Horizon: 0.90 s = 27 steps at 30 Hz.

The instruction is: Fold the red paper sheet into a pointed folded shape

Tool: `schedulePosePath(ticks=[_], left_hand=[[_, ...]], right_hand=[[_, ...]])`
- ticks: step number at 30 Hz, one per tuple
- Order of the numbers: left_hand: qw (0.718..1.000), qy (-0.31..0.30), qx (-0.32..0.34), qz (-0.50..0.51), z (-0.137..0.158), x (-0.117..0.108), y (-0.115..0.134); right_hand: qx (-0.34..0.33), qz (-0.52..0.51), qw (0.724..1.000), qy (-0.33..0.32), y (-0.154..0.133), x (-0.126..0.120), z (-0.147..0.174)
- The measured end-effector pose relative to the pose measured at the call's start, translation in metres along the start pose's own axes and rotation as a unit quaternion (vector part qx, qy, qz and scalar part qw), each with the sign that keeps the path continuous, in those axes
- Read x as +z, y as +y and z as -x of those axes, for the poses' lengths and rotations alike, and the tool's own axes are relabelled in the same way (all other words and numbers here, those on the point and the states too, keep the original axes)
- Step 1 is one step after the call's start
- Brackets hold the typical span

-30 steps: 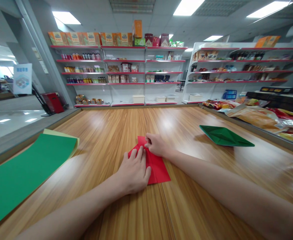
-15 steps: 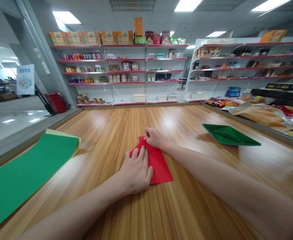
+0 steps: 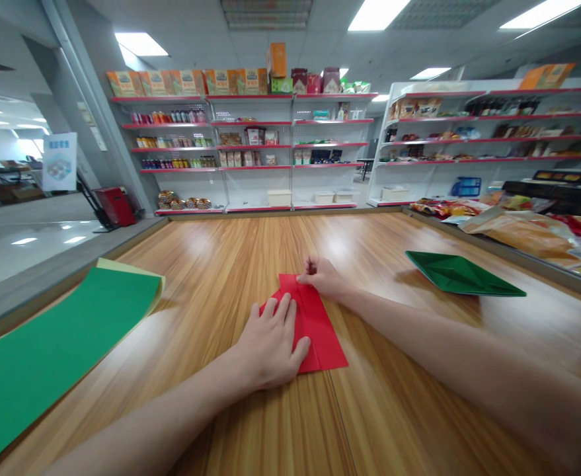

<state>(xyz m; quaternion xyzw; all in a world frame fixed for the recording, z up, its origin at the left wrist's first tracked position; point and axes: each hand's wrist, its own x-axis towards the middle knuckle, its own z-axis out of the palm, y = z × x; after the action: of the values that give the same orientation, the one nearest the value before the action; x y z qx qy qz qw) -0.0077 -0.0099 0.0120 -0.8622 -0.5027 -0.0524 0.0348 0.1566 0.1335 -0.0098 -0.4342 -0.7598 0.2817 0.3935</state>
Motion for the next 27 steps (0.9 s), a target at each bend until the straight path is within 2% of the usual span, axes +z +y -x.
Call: schedulePosePath(ticks=[4,6,11,14,17,27], left_hand=[[0.999,0.001,0.028,0.025,0.006,-0.001,0.013],[0.998,0.003,0.041,0.045,0.01,-0.004,0.023],[0.993,-0.02,0.064,0.097,0.018,-0.009,0.041],[0.987,-0.055,0.085,0.123,0.019,-0.008,0.041],[0.985,-0.08,0.083,0.13,0.018,-0.005,0.039],[0.984,-0.082,0.089,0.129,0.017,-0.006,0.04]], right_hand=[[-0.017,-0.025,0.998,-0.053,-0.017,-0.014,0.058],[-0.021,0.001,0.998,-0.053,-0.023,-0.022,0.085],[0.001,0.013,0.998,-0.065,-0.034,-0.037,0.127],[-0.031,0.037,0.996,-0.074,-0.039,-0.04,0.134],[-0.034,0.051,0.995,-0.074,-0.042,-0.04,0.134],[-0.043,0.088,0.993,-0.067,-0.04,-0.034,0.128]])
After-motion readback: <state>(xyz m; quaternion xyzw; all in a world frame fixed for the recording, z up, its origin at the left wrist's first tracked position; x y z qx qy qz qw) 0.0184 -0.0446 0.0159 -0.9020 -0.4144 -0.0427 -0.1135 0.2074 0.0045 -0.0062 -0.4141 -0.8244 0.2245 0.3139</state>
